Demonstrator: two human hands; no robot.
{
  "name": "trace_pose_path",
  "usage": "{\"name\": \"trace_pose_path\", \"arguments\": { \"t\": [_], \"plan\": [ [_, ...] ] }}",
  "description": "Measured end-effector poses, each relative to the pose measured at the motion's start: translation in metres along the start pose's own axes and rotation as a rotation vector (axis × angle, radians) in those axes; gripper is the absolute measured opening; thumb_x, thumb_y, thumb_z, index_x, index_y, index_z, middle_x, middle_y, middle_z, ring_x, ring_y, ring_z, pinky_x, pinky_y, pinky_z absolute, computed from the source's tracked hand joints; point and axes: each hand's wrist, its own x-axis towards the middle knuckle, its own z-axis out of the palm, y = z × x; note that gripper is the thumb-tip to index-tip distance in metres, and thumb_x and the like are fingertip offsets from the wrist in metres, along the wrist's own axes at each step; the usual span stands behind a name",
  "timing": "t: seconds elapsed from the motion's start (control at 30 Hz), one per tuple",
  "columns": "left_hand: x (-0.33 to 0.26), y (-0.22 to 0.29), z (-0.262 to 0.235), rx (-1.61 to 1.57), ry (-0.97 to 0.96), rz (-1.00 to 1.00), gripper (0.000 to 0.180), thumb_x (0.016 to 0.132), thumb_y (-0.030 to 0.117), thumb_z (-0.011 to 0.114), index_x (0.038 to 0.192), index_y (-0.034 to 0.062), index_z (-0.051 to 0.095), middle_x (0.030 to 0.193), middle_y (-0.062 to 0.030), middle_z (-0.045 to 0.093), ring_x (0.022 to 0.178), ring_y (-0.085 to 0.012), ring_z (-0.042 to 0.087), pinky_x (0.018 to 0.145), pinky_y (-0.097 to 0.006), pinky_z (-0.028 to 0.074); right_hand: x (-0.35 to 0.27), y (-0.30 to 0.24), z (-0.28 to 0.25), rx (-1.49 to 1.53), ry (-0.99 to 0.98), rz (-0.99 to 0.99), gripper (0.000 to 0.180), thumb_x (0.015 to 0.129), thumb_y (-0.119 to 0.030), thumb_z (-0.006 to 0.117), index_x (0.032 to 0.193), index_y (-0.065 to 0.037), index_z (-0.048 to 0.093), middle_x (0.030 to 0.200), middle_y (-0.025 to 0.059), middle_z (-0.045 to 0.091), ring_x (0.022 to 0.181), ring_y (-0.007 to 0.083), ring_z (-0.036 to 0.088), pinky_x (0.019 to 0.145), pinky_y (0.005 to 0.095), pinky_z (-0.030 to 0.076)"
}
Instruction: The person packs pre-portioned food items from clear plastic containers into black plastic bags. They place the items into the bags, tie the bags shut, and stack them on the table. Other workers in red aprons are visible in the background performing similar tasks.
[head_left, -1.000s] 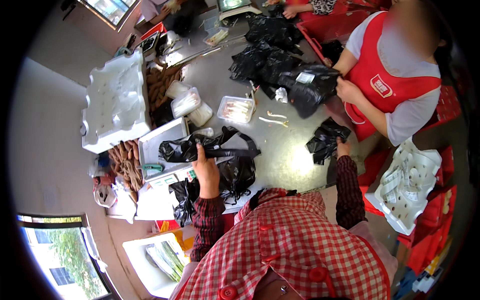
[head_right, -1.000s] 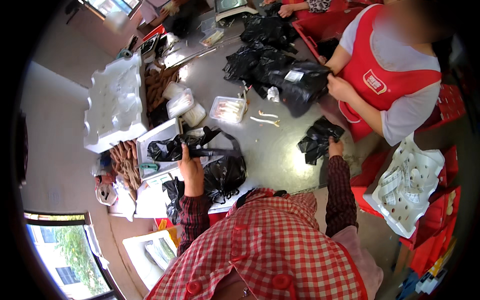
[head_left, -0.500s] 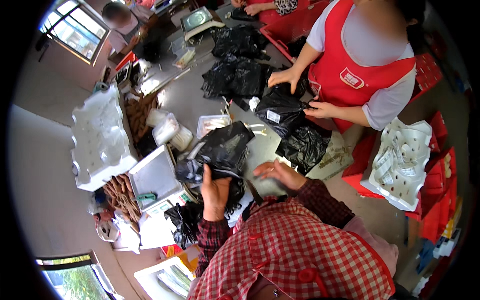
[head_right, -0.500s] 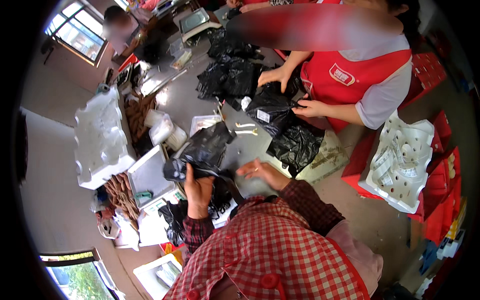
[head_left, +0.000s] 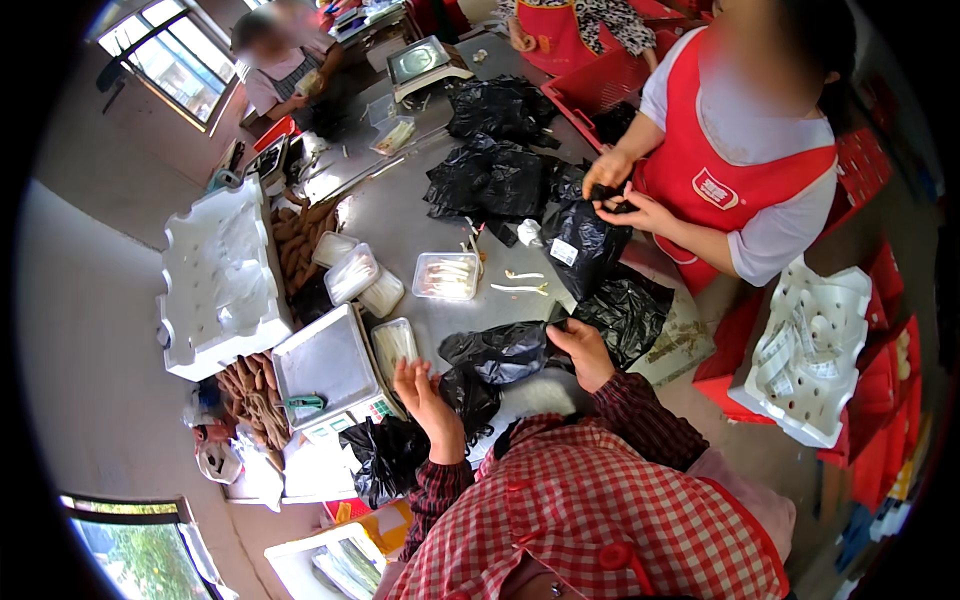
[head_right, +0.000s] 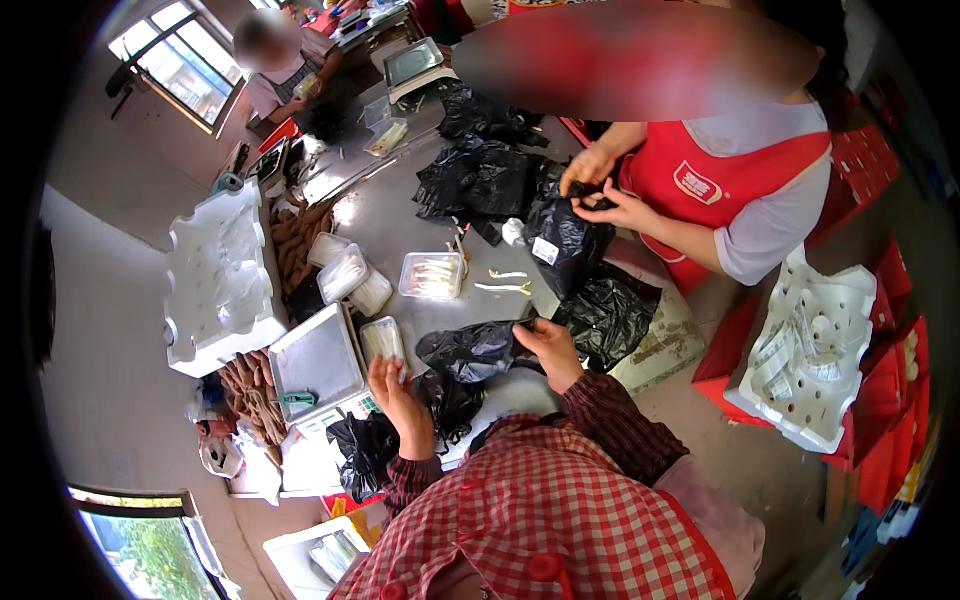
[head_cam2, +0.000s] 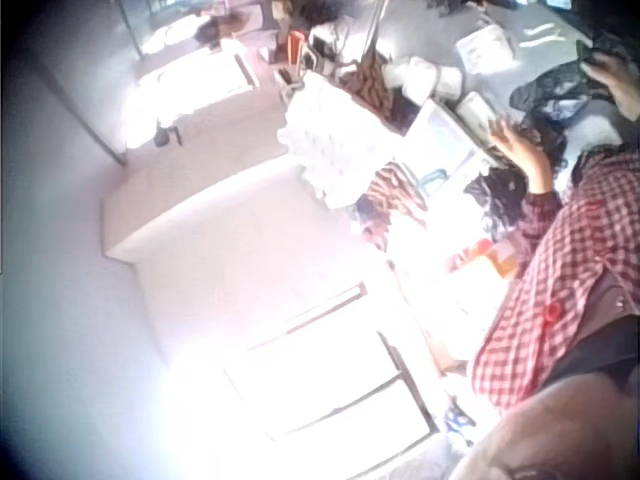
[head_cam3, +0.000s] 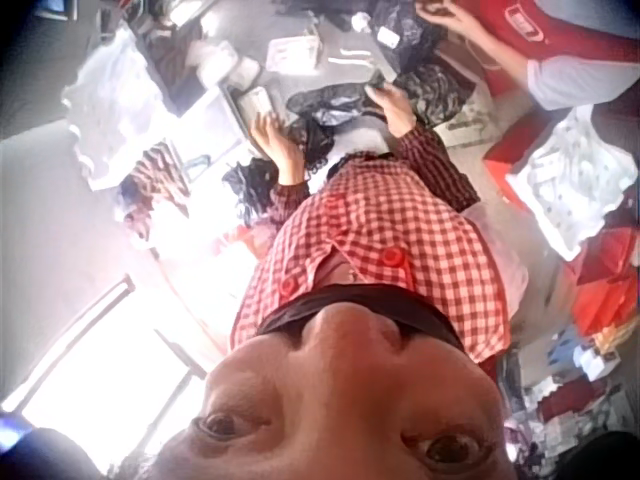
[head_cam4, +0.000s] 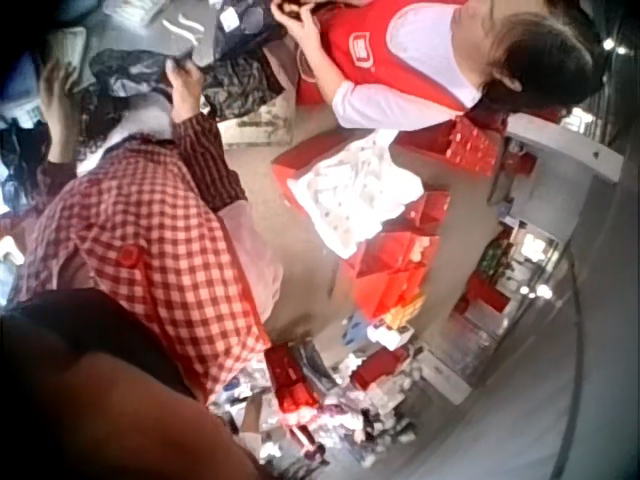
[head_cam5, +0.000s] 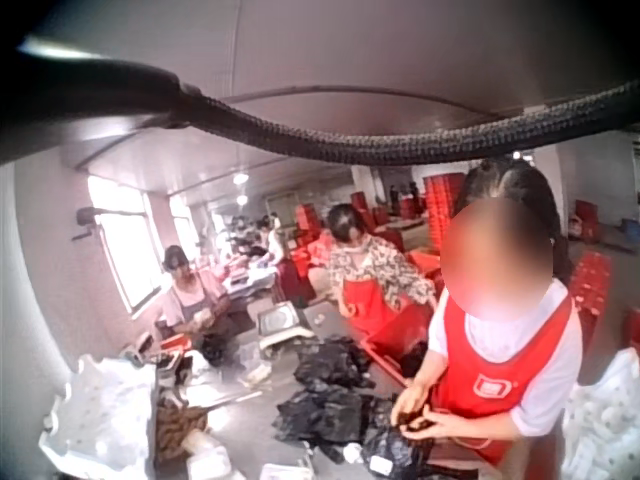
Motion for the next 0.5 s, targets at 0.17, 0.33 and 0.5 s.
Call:
{"name": "trace_pose_path", "arguments": {
  "t": [0.17, 0.33, 0.5],
  "plan": [
    [-0.01, 0.013, 0.023, 0.338, -0.58, 0.074, 0.029, 0.088, 0.007, 0.058, 0.114, 0.0001, 0.048, 0.09, -0.0022, 0.052, 0.078, -0.0081, 0.049, 0.066, -0.022, 0.043, -0.006, 0.003, 0.012, 0.075, -0.156, 0.046, 0.023, 0.079, -0.008, 0.069, 0.099, -0.002, 0.061, 0.094, 0.0025, 0.063, 0.082, 0.0086, 0.058, 0.076, 0.0236, 0.046],
    [-0.019, -0.018, 0.032, 0.27, -0.776, -0.16, 0.015, 0.086, 0.006, 0.062, 0.098, 0.0031, 0.053, 0.082, 0.0017, 0.054, 0.072, -0.0052, 0.05, 0.063, -0.019, 0.043, -0.01, -0.008, 0.017, 0.052, -0.183, 0.123, 0.021, 0.079, -0.008, 0.067, 0.098, -0.002, 0.062, 0.093, 0.0031, 0.063, 0.085, 0.0132, 0.06, 0.08, 0.027, 0.046],
    [0.024, -0.006, -0.001, 0.126, -0.356, -0.101, 0.006, 0.088, 0.006, 0.058, 0.091, 0.0044, 0.053, 0.079, -0.0004, 0.054, 0.068, -0.0074, 0.051, 0.06, -0.021, 0.043, 0.004, -0.024, -0.021, 0.591, -0.044, 0.108, 0.011, 0.081, -0.002, 0.058, 0.092, -0.006, 0.061, 0.098, 0.0023, 0.063, 0.095, 0.0155, 0.059, 0.081, 0.0323, 0.046]
  ]
}}
